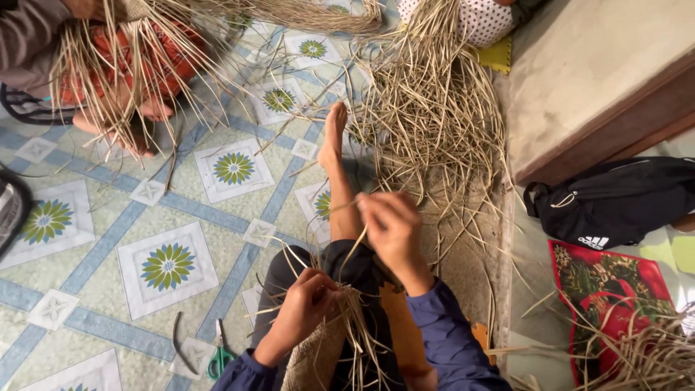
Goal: The person is weaving dried plant fibers together to create a cylindrical object, likely a basket or a container.
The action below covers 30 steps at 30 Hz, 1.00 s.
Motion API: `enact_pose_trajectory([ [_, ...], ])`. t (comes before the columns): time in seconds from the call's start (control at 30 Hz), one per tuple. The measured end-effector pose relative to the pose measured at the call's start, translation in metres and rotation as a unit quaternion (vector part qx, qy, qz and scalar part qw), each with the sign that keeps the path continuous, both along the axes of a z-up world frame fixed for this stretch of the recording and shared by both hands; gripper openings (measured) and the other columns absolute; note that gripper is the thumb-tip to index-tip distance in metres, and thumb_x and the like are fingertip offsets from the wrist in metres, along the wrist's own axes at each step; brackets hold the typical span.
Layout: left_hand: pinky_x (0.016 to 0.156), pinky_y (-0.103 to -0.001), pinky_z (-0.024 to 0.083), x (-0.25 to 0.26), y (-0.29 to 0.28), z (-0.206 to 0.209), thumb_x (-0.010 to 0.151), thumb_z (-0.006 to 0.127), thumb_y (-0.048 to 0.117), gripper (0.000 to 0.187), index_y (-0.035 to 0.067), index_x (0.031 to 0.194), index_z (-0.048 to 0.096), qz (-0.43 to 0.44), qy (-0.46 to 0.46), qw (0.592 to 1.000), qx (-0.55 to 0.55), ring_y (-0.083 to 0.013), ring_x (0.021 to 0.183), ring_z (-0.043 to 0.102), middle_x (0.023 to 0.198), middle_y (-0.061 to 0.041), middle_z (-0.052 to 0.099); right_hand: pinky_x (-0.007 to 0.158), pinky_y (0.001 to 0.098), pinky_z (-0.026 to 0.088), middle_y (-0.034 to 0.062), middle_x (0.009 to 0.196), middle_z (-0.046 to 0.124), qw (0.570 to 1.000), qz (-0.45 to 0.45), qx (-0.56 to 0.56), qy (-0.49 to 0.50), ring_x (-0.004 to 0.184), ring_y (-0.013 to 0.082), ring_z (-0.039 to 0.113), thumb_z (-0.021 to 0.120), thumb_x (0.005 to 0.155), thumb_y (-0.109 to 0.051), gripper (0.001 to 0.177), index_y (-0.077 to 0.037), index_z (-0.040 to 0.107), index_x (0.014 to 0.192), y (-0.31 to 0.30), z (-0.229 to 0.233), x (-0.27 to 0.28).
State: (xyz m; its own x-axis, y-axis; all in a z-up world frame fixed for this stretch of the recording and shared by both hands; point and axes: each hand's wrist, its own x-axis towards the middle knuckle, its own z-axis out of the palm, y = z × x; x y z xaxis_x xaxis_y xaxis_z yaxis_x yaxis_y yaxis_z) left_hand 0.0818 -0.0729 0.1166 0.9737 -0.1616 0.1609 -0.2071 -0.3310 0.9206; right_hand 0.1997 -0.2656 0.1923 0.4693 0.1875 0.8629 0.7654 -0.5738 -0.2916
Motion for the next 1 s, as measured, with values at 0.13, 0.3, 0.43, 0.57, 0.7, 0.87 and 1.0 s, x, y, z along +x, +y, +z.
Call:
enact_pose_trajectory([
  [0.13, 0.066, -0.026, 0.055, 0.006, 0.007, 0.010, 0.091, 0.067, 0.042, 0.042, 0.005, 0.110, 0.072, -0.004, 0.131, 0.991, -0.031, -0.0106, 0.073, 0.058, 0.113, -0.004, 0.060, 0.068, 0.0309, 0.033, -0.0040, 0.102, 0.075, 0.969, 0.001, -0.236, -0.071, 0.069, 0.0097, 0.045, 0.078, 0.090, -0.011, 0.012, -0.014, 0.079, 0.103, 0.017, -0.027, -0.029],
  [0.3, 0.065, -0.025, 0.043, 0.008, 0.013, 0.015, 0.096, 0.064, 0.035, 0.043, -0.004, 0.110, 0.075, -0.009, 0.203, 0.971, -0.126, -0.0106, 0.077, 0.052, 0.101, -0.003, 0.056, 0.076, 0.0325, 0.044, 0.0023, 0.107, 0.070, 0.954, 0.074, -0.289, -0.022, 0.083, 0.0153, 0.060, 0.071, 0.088, -0.010, 0.020, -0.008, 0.076, 0.108, 0.007, -0.046, -0.043],
  [0.43, 0.062, -0.025, 0.053, 0.015, 0.013, -0.005, 0.096, 0.063, 0.026, 0.045, -0.013, 0.116, 0.073, -0.009, 0.225, 0.943, -0.245, -0.0134, 0.074, 0.061, 0.103, -0.008, 0.059, 0.078, 0.0330, 0.047, 0.0035, 0.113, 0.070, 0.955, 0.104, -0.275, -0.029, 0.083, 0.0164, 0.060, 0.072, 0.088, -0.008, 0.021, -0.006, 0.077, 0.108, -0.003, -0.048, -0.048],
  [0.57, 0.059, -0.025, 0.050, 0.013, 0.016, -0.006, 0.097, 0.066, 0.012, 0.022, -0.003, 0.112, 0.073, 0.029, 0.262, 0.926, -0.271, -0.0133, 0.067, 0.063, 0.084, -0.011, 0.073, 0.071, 0.0278, 0.048, 0.0050, 0.106, 0.076, 0.964, 0.086, -0.252, -0.021, 0.077, 0.0133, 0.067, 0.074, 0.086, -0.005, 0.019, -0.005, 0.079, 0.105, -0.009, -0.051, -0.054],
  [0.7, 0.059, -0.029, 0.054, 0.011, 0.016, -0.008, 0.094, 0.075, 0.013, 0.021, -0.007, 0.090, 0.069, 0.045, 0.186, 0.956, -0.224, -0.0172, 0.071, 0.064, 0.104, -0.017, 0.069, 0.061, 0.0308, 0.050, 0.0071, 0.098, 0.069, 0.969, 0.086, -0.223, -0.068, 0.069, 0.0207, 0.065, 0.066, 0.099, -0.012, 0.010, -0.009, 0.076, 0.097, -0.010, -0.072, -0.055],
  [0.87, 0.065, -0.034, 0.050, 0.006, 0.012, -0.002, 0.090, 0.080, 0.019, 0.015, 0.005, 0.085, 0.079, 0.035, 0.044, 0.995, -0.080, -0.0232, 0.072, 0.060, 0.089, -0.015, 0.063, 0.067, 0.0344, 0.055, 0.0048, 0.091, 0.071, 0.959, 0.140, -0.112, 0.220, 0.080, 0.0256, 0.072, 0.079, 0.089, -0.012, 0.005, -0.011, 0.077, 0.093, 0.003, -0.054, -0.081],
  [1.0, 0.064, -0.034, 0.058, 0.001, 0.004, 0.002, 0.090, 0.081, 0.014, 0.012, 0.011, 0.101, 0.077, 0.043, 0.008, 0.997, -0.060, -0.0242, 0.070, 0.064, 0.109, -0.014, 0.059, 0.059, 0.0290, 0.055, 0.0061, 0.081, 0.068, 0.876, 0.161, 0.039, 0.453, 0.067, 0.0191, 0.071, 0.074, 0.094, -0.002, 0.005, -0.006, 0.077, 0.092, 0.000, -0.049, -0.081],
])
